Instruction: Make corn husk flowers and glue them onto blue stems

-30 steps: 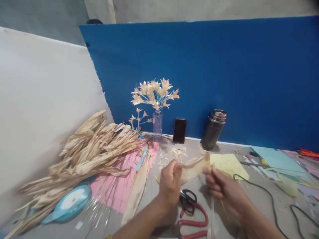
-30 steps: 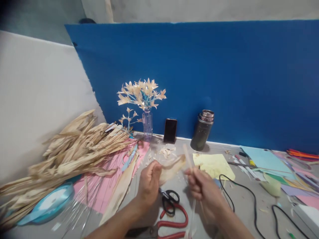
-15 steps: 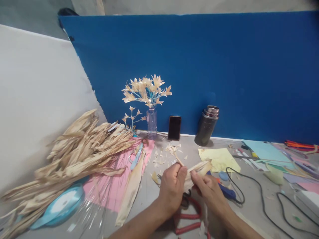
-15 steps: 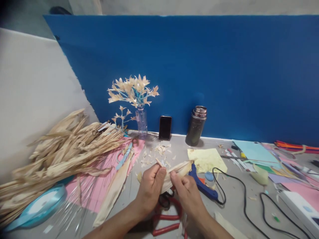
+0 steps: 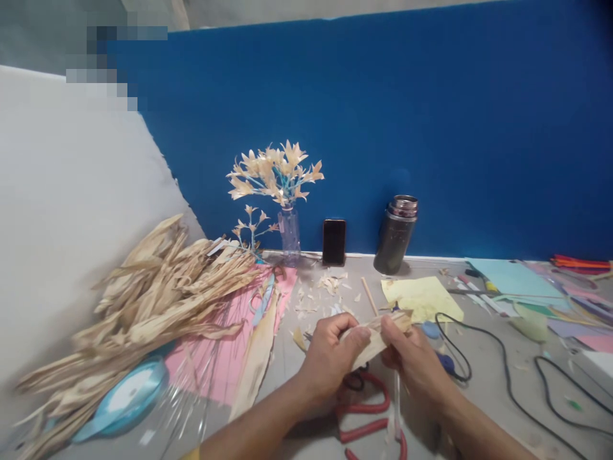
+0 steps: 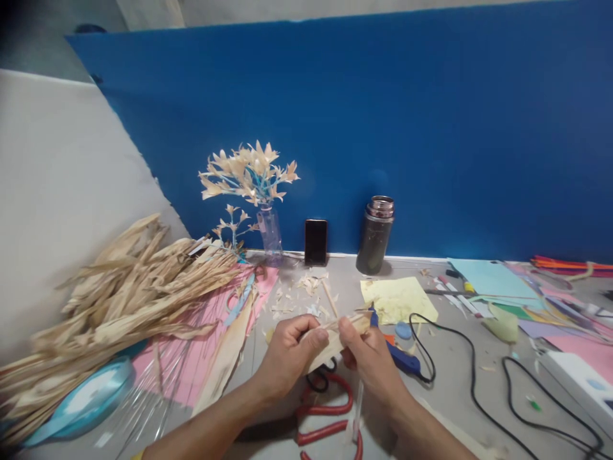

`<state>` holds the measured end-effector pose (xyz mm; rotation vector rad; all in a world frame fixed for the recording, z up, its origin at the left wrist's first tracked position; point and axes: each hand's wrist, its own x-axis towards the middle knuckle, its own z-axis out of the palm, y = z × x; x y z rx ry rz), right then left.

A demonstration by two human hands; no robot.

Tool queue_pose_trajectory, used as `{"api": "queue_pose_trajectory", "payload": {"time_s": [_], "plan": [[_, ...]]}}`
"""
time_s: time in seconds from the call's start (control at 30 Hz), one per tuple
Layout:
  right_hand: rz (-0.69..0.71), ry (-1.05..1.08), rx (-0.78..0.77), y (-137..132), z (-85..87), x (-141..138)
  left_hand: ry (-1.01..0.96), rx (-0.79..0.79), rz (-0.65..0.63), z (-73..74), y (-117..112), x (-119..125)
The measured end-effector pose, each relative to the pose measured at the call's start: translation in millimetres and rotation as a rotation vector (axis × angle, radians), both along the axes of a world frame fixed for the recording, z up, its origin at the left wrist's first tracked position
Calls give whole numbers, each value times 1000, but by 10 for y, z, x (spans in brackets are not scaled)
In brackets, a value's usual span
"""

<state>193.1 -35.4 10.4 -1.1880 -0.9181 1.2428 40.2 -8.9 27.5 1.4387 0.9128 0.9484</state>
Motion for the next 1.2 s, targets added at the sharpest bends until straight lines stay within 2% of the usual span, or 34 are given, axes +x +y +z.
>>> {"api": "queue_pose_trajectory", "payload": {"time_s": [0.13,0.27,0.4,0.57,0.63,0.73,0.83,0.9,0.97,1.03,1.13,1.2], "plan": [[-3,-203,1,-36,95,-7,-57,-179,-146,-45,27,-49],[84,-390,10,-66,131,43,-101,-258,-246,-67,62,-119],[151,-391,-35,-82,165,62,-169,-275,-226,-34,46,-149],[129,-325,-68,-94,268,24,-154,-238,-207,27,11,-125],[119,-258,-68,-74,304,46,-148,-236,-191,56,19,-121],[29,23,-70,9,322,185,-179,-196,-146,130,59,-155],[-58,342,0,103,297,350,-276,-162,-43,221,107,-214],[-62,412,30,116,254,354,-342,-172,51,250,110,-219],[6,365,-6,73,191,232,-405,-194,130,226,71,-171],[89,205,9,-6,126,38,-481,-227,158,157,-4,-84],[176,-103,129,-117,63,-190,-601,-351,99,45,-131,32],[206,-155,107,-152,51,-219,-657,-434,67,13,-183,38]]}}
